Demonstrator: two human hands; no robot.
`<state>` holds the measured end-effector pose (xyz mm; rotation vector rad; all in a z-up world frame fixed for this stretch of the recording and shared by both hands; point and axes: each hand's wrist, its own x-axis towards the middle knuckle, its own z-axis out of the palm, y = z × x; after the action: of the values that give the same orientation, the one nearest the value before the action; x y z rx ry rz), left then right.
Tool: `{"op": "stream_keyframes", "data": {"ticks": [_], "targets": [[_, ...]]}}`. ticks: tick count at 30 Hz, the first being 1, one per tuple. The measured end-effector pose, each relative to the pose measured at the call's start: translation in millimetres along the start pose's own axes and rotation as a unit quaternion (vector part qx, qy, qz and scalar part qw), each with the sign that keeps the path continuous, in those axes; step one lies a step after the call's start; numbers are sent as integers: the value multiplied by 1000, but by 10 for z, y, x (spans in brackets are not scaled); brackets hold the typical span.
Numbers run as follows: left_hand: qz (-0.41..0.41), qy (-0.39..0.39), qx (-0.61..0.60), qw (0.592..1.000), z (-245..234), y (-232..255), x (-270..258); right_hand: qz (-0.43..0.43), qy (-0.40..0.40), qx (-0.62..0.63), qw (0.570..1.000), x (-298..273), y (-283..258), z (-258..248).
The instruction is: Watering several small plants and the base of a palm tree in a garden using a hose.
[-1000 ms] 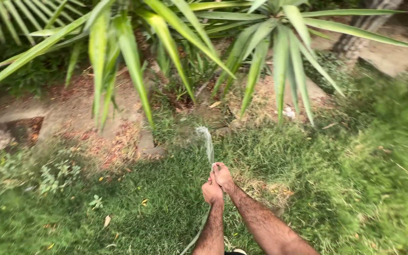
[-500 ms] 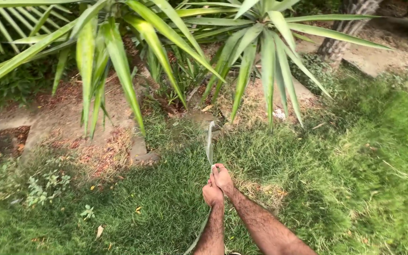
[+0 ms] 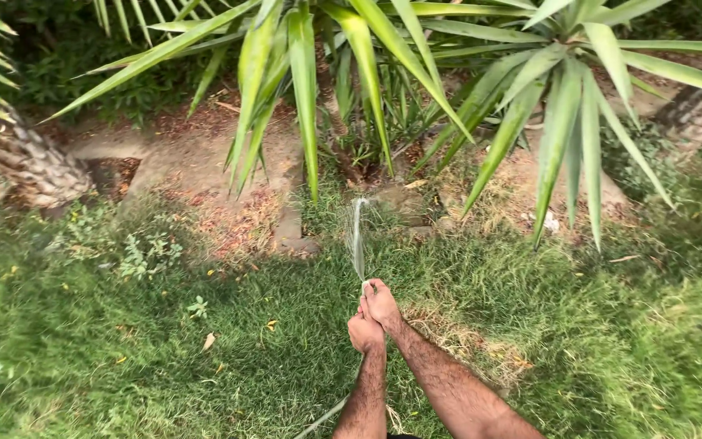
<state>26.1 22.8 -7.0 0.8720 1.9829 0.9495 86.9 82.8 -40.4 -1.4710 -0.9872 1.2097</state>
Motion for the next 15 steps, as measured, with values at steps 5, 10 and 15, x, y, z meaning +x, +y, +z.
{"op": "stream_keyframes", "data": {"ticks": [5,10,15], "targets": [[-16,-3,-26,1000,-78,10,11,6,-22,20,1000,-28,-34,69],[18,-2,12,1000,129,-42,-42,4,3,41,999,-11,40,-142],[26,-73,22,997,239,97,-335,6,60,63,996,-80,122,-534]]}}
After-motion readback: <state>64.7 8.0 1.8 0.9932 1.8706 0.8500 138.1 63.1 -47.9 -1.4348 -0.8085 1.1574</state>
